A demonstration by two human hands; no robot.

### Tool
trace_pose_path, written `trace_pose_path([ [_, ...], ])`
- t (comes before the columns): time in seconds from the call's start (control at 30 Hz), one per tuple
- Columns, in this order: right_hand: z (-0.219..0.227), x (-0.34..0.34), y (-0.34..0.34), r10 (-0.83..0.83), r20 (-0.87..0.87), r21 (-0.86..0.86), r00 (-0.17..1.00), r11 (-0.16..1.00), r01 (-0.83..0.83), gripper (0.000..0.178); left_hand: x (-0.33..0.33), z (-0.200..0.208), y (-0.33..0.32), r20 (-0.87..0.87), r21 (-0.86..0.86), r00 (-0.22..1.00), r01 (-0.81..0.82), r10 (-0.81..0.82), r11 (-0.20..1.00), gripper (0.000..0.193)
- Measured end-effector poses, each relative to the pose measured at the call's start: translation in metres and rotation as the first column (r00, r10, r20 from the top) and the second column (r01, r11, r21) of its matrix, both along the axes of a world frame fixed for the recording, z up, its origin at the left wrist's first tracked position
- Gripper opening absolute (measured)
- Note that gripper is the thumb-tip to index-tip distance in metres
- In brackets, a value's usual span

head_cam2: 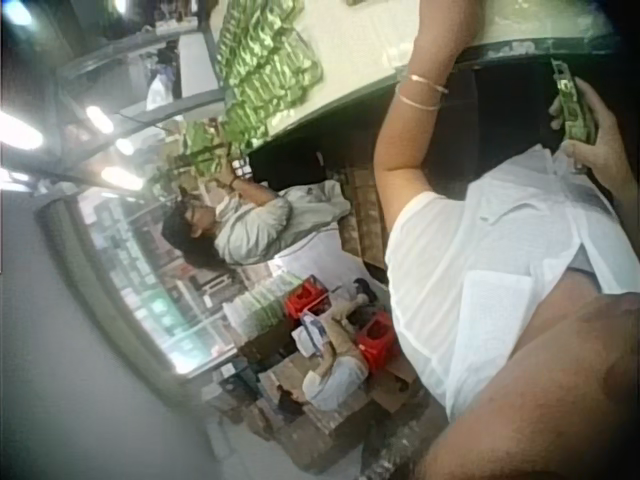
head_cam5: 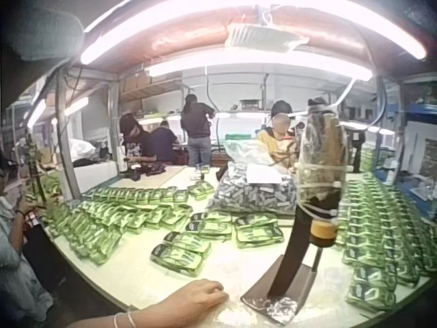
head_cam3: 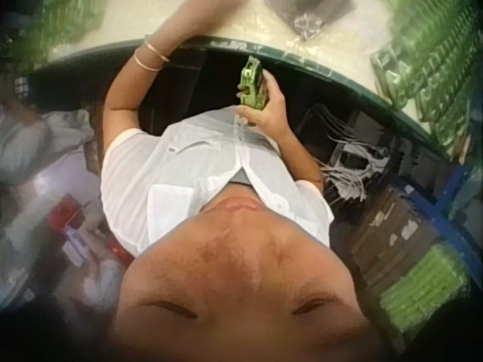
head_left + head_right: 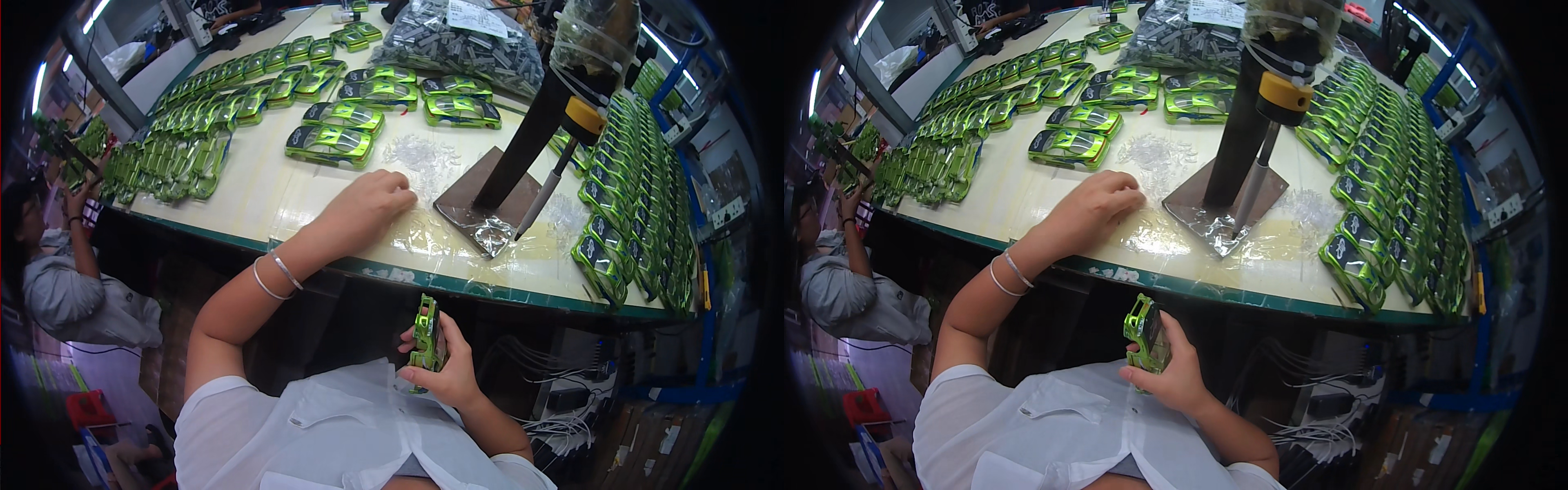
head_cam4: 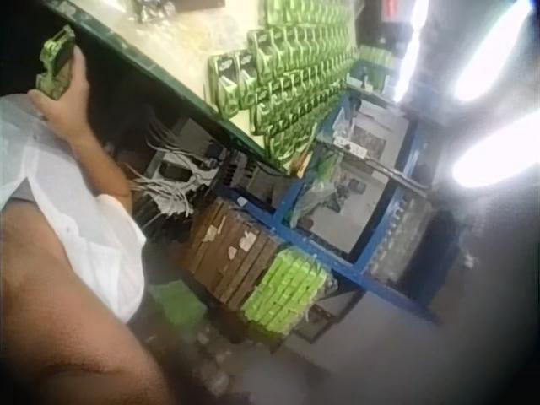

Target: The person assembles toy car bodies by inserting clear window pieces into the car frames, securing them using an electric screwdriver, and placing the assembled cars onto the table.

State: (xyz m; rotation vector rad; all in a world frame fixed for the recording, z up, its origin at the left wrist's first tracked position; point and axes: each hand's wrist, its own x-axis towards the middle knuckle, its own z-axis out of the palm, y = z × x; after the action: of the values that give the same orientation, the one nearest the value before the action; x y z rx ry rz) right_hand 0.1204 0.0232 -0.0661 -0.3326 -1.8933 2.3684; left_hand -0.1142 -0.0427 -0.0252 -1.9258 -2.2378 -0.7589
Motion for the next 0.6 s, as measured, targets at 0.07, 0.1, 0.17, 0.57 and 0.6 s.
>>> trace_pose_path([
  [0.07, -0.003, 0.002, 0.002, -0.021, 0.029, -0.020, 0.999, 1.000, 0.021, 0.076, -0.001, 0.007, -0.006, 0.017, -0.130, 0.993, -0.118, 0.121, 0.984, 0.016],
  [0.1, -0.006, 0.003, 0.004, -0.024, 0.023, -0.013, 0.999, 1.000, 0.024, 0.075, -0.002, 0.006, -0.008, 0.017, -0.135, 0.993, -0.114, 0.117, 0.984, 0.016],
  [0.17, -0.009, 0.004, 0.005, -0.028, 0.018, -0.011, 0.999, 1.000, 0.028, 0.075, 0.000, 0.004, -0.012, -0.082, 0.080, 0.985, -0.147, 0.153, 0.986, 0.016],
  [0.57, -0.011, 0.008, 0.002, -0.030, 0.051, -0.010, 0.998, 0.999, 0.030, 0.075, 0.027, -0.002, 0.010, -0.146, 0.036, 0.972, 0.189, -0.182, 0.981, 0.024],
  [0.6, -0.013, 0.009, 0.003, -0.035, 0.049, -0.005, 0.998, 0.999, 0.035, 0.075, 0.025, 0.000, 0.009, -0.164, -0.002, 0.974, 0.159, -0.158, 0.987, 0.024],
])
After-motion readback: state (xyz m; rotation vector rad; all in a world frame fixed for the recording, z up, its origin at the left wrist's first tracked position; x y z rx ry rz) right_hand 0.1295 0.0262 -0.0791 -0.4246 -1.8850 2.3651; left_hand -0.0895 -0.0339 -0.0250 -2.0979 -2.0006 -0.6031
